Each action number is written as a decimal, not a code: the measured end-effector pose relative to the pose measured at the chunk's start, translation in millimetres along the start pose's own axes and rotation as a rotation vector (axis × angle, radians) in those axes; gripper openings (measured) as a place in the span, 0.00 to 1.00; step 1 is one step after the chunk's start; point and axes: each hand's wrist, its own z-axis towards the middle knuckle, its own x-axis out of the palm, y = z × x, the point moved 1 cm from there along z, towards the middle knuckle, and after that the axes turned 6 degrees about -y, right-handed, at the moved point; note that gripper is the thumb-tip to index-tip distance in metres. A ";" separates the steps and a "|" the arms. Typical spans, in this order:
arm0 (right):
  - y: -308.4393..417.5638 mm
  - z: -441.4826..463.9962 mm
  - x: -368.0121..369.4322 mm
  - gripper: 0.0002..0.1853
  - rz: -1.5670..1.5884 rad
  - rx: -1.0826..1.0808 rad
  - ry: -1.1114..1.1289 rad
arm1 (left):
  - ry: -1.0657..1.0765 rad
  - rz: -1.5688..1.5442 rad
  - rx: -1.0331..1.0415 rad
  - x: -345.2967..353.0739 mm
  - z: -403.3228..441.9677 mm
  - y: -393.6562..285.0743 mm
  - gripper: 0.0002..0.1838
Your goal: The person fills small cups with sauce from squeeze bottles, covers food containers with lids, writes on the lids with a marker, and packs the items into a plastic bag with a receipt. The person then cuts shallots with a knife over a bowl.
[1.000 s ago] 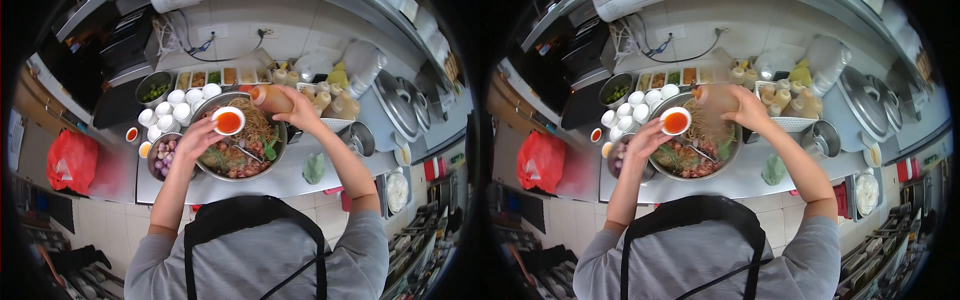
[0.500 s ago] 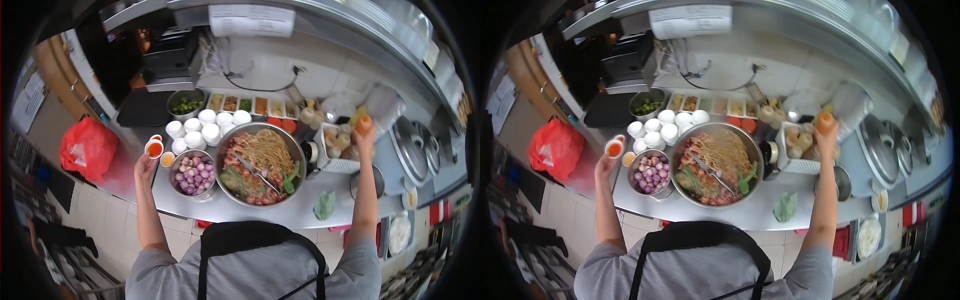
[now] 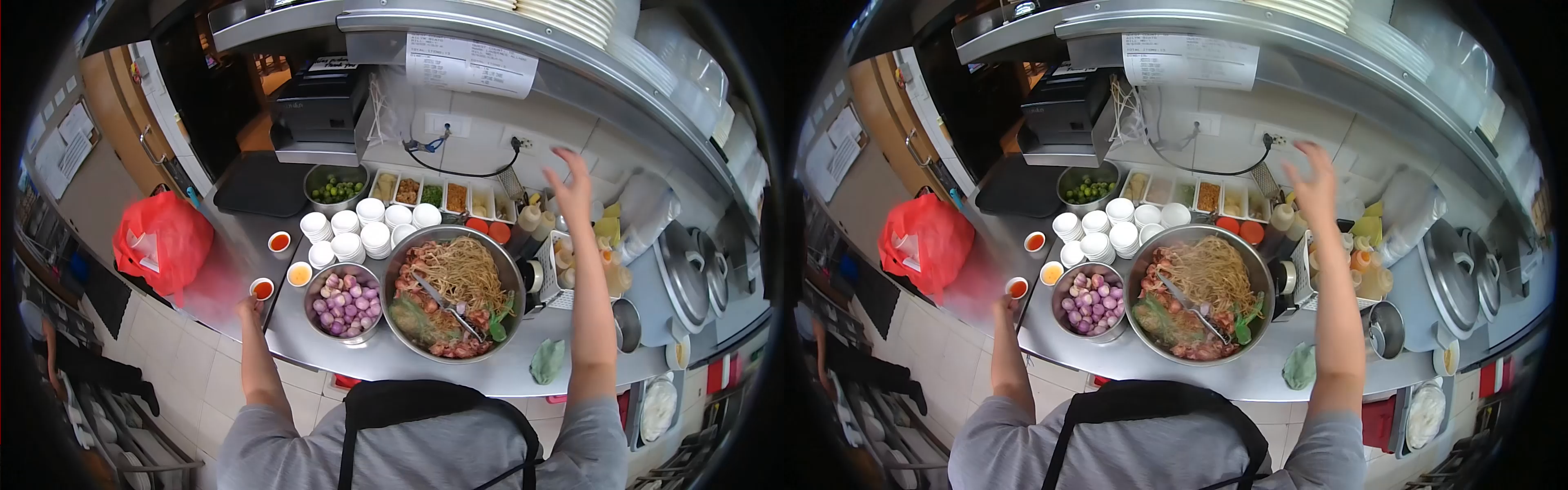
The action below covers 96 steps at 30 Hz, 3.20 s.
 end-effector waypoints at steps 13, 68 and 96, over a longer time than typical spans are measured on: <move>125.3 42.8 89.3 0.15 0.807 0.312 0.187 | 0.036 -0.116 -0.089 -3.5 -17.8 1.9 0.14; 34.6 -142.8 0.3 0.13 0.434 0.563 0.854 | 0.289 0.023 -0.180 72.0 -40.8 -34.9 0.20; 73.3 -159.8 -30.5 0.05 -0.120 0.084 0.494 | 0.940 0.594 0.862 154.3 -379.1 -63.3 0.17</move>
